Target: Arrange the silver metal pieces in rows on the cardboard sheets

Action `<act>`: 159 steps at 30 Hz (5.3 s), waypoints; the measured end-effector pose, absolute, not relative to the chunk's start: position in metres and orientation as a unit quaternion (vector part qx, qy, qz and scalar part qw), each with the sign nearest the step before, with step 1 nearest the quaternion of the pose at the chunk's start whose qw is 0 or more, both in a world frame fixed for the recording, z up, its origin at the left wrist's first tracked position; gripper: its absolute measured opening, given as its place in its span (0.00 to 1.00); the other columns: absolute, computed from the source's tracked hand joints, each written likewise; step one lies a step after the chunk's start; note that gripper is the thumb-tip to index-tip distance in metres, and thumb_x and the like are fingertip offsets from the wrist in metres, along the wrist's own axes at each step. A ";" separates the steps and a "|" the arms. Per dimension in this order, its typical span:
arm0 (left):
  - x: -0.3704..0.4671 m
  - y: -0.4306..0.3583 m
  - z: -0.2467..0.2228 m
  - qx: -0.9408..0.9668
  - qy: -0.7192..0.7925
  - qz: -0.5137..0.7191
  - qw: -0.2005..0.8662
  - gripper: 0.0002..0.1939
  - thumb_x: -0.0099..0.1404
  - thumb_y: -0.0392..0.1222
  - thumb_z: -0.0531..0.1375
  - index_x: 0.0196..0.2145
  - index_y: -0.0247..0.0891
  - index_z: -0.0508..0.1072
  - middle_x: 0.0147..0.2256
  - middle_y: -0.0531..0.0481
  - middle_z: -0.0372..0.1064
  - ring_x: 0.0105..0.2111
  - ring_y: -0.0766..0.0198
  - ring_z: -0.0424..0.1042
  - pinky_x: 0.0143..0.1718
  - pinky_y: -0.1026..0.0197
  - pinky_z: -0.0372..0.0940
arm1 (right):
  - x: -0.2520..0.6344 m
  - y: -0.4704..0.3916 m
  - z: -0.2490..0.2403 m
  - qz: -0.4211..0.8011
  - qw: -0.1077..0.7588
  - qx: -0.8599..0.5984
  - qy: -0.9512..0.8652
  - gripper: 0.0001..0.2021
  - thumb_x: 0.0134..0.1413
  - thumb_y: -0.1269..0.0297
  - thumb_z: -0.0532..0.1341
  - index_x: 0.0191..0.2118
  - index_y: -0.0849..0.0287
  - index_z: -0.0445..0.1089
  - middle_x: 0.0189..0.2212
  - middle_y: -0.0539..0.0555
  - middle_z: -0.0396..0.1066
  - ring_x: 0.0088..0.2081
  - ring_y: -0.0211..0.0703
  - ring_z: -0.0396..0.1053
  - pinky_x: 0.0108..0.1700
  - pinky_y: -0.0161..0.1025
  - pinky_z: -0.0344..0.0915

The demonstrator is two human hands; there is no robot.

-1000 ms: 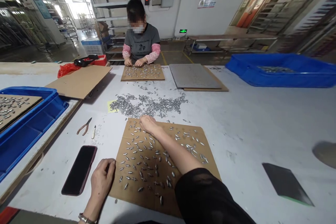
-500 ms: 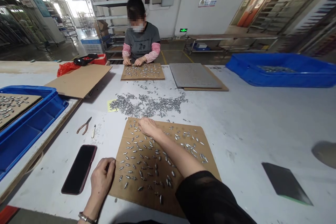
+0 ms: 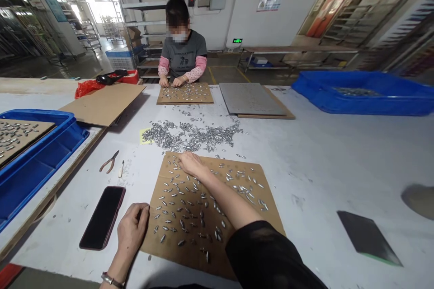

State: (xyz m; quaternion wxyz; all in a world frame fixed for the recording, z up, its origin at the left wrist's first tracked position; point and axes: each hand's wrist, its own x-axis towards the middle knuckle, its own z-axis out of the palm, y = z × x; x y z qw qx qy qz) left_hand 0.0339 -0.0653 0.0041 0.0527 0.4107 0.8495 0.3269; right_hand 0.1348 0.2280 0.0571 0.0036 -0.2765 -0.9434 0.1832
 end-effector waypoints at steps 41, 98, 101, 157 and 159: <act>0.034 -0.064 0.007 0.406 0.852 0.326 0.058 0.13 0.71 0.48 0.54 0.34 0.45 0.77 0.37 0.52 0.78 0.36 0.61 0.77 0.34 0.61 0.65 | 0.152 0.205 0.076 0.195 -0.008 -0.365 -0.911 0.10 0.65 0.68 0.57 0.36 0.60 0.75 0.39 0.59 0.77 0.38 0.44 0.72 0.35 0.34 0.56; 0.023 -0.060 0.011 0.398 0.860 0.314 0.061 0.13 0.71 0.48 0.55 0.36 0.44 0.78 0.40 0.50 0.79 0.35 0.63 0.75 0.33 0.63 0.62 | 0.184 0.248 0.071 0.193 -0.015 -0.422 -0.885 0.07 0.63 0.70 0.59 0.37 0.63 0.75 0.37 0.60 0.77 0.37 0.43 0.72 0.36 0.34 0.60; 0.024 -0.060 0.012 0.396 0.860 0.314 0.063 0.13 0.71 0.48 0.56 0.36 0.44 0.79 0.40 0.51 0.79 0.35 0.62 0.75 0.33 0.63 0.63 | 0.168 0.249 0.071 0.210 0.000 -0.407 -0.889 0.07 0.64 0.69 0.59 0.37 0.62 0.75 0.37 0.56 0.77 0.37 0.40 0.72 0.36 0.32 0.59; 0.022 -0.060 0.012 0.402 0.859 0.313 0.061 0.12 0.70 0.49 0.56 0.36 0.45 0.78 0.40 0.50 0.79 0.37 0.61 0.76 0.33 0.62 0.64 | 0.225 0.268 0.099 0.218 0.095 -0.436 -0.868 0.08 0.63 0.69 0.60 0.38 0.60 0.77 0.39 0.56 0.79 0.41 0.43 0.73 0.38 0.33 0.59; 0.019 -0.059 0.010 0.393 0.865 0.305 0.062 0.12 0.70 0.49 0.56 0.36 0.45 0.78 0.40 0.50 0.80 0.37 0.60 0.76 0.32 0.62 0.63 | 0.246 0.270 0.105 0.197 0.073 -0.429 -0.879 0.07 0.61 0.72 0.60 0.36 0.60 0.76 0.36 0.55 0.78 0.38 0.43 0.72 0.37 0.33 0.57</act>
